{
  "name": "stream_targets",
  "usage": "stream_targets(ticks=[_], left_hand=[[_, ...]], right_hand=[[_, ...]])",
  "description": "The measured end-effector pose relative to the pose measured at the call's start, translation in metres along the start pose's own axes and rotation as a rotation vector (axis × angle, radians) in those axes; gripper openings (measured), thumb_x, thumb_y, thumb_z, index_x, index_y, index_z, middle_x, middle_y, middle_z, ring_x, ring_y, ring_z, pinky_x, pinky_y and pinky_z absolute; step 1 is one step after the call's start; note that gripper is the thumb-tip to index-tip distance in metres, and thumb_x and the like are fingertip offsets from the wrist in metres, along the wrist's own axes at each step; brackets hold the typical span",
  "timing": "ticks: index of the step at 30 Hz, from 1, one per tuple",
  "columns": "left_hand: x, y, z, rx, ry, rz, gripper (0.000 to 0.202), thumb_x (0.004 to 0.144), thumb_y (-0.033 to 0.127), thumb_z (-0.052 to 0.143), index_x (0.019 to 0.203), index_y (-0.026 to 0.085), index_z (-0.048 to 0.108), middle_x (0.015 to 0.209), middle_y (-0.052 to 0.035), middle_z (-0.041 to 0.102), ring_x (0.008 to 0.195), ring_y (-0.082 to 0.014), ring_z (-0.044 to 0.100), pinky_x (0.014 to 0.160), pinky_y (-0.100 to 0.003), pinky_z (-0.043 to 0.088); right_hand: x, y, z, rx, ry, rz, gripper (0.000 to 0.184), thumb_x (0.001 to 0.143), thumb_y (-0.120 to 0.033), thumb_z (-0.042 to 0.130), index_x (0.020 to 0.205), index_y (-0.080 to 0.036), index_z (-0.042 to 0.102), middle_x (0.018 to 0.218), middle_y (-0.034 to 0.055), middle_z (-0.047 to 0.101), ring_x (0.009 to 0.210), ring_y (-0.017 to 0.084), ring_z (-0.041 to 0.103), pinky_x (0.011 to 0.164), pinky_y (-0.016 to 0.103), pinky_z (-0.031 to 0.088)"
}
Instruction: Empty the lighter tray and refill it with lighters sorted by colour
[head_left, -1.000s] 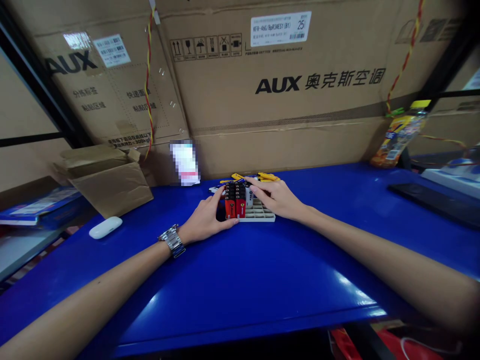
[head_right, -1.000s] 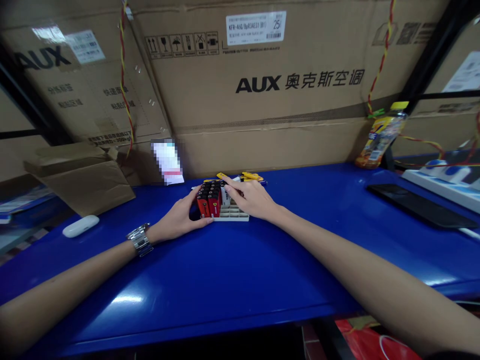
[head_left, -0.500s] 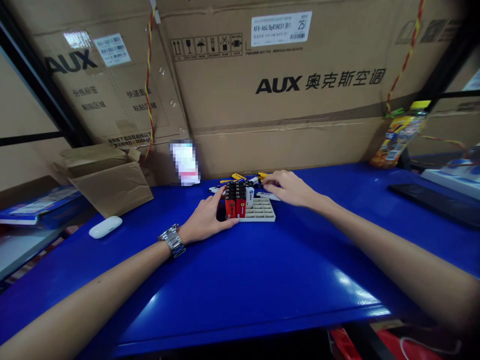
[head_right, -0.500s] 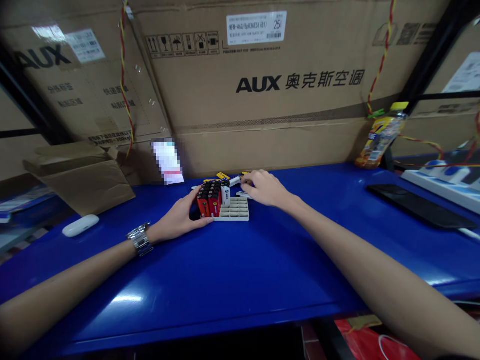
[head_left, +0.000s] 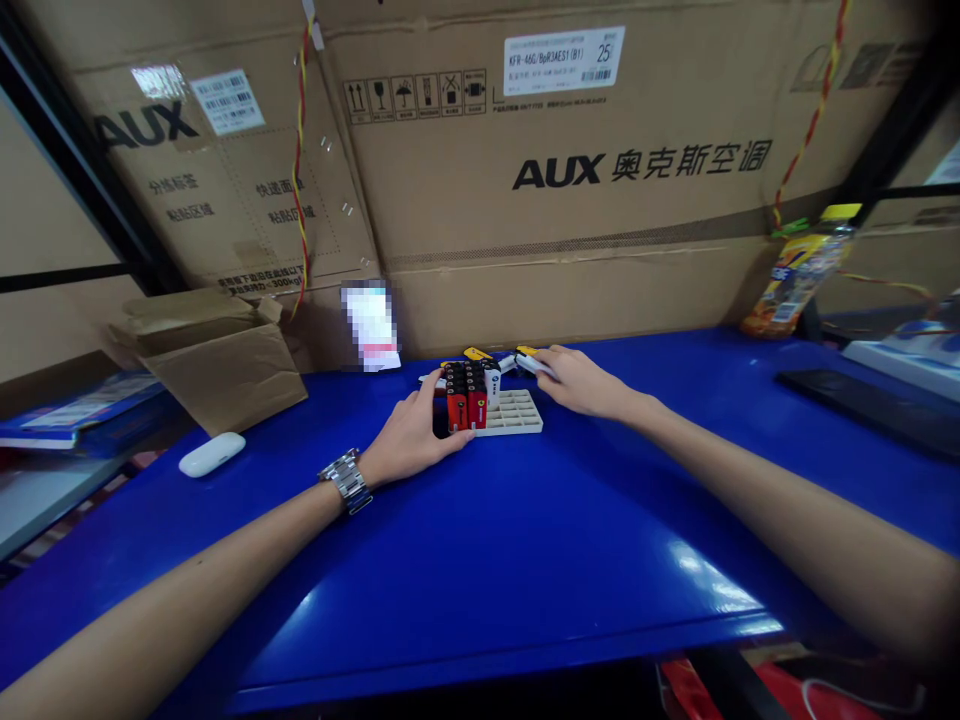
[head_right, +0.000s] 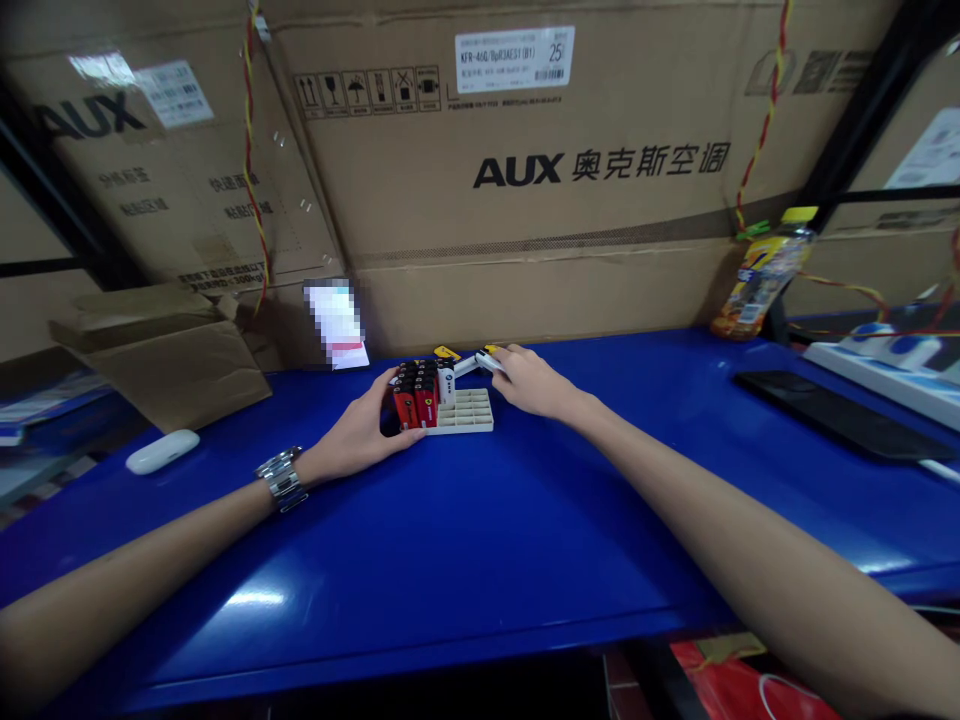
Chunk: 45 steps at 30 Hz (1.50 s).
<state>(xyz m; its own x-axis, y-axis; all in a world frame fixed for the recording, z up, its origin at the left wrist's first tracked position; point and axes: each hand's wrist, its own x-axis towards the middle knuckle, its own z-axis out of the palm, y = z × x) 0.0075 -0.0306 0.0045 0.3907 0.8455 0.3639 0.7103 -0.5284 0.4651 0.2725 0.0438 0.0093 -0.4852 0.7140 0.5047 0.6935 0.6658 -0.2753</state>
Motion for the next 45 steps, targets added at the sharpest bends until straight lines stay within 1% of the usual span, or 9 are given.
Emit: stream_targets(ticks=[8,13,16,19,27,32,35,41,45], left_hand=[[0.002,-0.010,0.004,0.055,0.136,-0.167,0.078,0.075,0.048,0.062,0.136,0.015,0.027,0.123,-0.0174,0.056,0.109,-0.0348,0.055,0.091,-0.052,0.044],[-0.002,-0.001,0.003,0.167,0.354,-0.133,0.041,0.079,0.046,0.059,0.104,0.016,0.046,0.099,-0.0100,0.056,0.091,-0.0243,0.055,0.081,-0.042,0.047],[-0.005,0.006,0.001,0.109,0.236,0.036,0.026,0.091,0.043,0.042,0.095,0.018,0.049,0.088,-0.0064,0.057,0.080,-0.0194,0.054,0.075,-0.037,0.047],[-0.005,0.007,0.001,0.061,0.056,0.179,0.030,0.095,0.042,0.037,0.105,0.018,0.050,0.092,-0.0065,0.060,0.080,-0.0185,0.055,0.074,-0.035,0.047],[-0.006,0.003,0.003,0.067,0.018,0.149,0.024,0.094,0.042,0.038,0.096,0.018,0.044,0.081,-0.0047,0.061,0.068,-0.0183,0.057,0.060,-0.030,0.041],[-0.011,0.007,0.001,-0.136,0.139,0.065,0.013,0.094,0.033,0.038,0.095,0.020,0.035,0.089,-0.0057,0.064,0.074,-0.0170,0.062,0.066,-0.031,0.045],[-0.011,0.007,0.001,-0.241,0.131,0.033,0.012,0.096,0.033,0.034,0.091,0.022,0.031,0.077,-0.0001,0.060,0.063,-0.0130,0.059,0.063,-0.029,0.045],[-0.009,0.007,0.000,-0.469,0.150,-0.033,0.017,0.097,0.038,0.031,0.094,0.021,0.030,0.075,0.0013,0.056,0.056,-0.0094,0.050,0.056,-0.026,0.042],[-0.011,0.017,0.000,-0.582,0.163,-0.067,0.019,0.097,0.038,0.032,0.090,0.022,0.028,0.069,0.0036,0.053,0.055,-0.0089,0.048,0.056,-0.025,0.041]], right_hand=[[-0.002,-0.034,0.000,0.143,-0.009,-0.061,0.019,0.083,-0.021,0.048,0.089,-0.018,0.065,0.076,0.0025,0.064,0.062,0.014,0.051,0.058,0.029,0.036],[-0.005,-0.051,0.012,0.510,-0.090,-0.036,0.022,0.086,-0.035,0.052,0.090,-0.017,0.065,0.073,0.0010,0.062,0.063,0.014,0.053,0.060,0.028,0.041],[-0.007,-0.060,0.018,0.718,-0.176,-0.012,0.023,0.086,-0.038,0.055,0.087,-0.017,0.063,0.076,0.0021,0.064,0.067,0.015,0.056,0.063,0.029,0.045],[-0.009,-0.066,0.023,0.797,-0.251,-0.028,0.023,0.085,-0.038,0.057,0.087,-0.016,0.064,0.080,0.0034,0.065,0.071,0.015,0.058,0.067,0.030,0.046],[-0.013,-0.076,0.025,0.583,-0.238,-0.155,0.024,0.088,-0.037,0.056,0.088,-0.016,0.067,0.073,0.0003,0.065,0.066,0.013,0.055,0.062,0.025,0.042],[-0.010,-0.072,0.019,0.317,-0.034,-0.261,0.025,0.092,-0.033,0.050,0.091,-0.017,0.070,0.082,0.0040,0.070,0.071,0.015,0.060,0.069,0.029,0.044],[-0.008,-0.057,0.021,0.110,0.053,-0.253,0.024,0.091,-0.027,0.048,0.089,-0.016,0.069,0.088,0.0074,0.070,0.084,0.020,0.062,0.079,0.035,0.047],[-0.010,-0.033,0.027,-0.016,-0.094,-0.245,0.033,0.088,-0.027,0.052,0.118,-0.016,0.061,0.122,0.0150,0.057,0.114,0.027,0.054,0.096,0.046,0.045],[-0.011,-0.039,0.024,0.063,-0.128,-0.273,0.029,0.089,-0.027,0.052,0.114,-0.017,0.062,0.112,0.0127,0.059,0.107,0.023,0.056,0.095,0.045,0.046]])
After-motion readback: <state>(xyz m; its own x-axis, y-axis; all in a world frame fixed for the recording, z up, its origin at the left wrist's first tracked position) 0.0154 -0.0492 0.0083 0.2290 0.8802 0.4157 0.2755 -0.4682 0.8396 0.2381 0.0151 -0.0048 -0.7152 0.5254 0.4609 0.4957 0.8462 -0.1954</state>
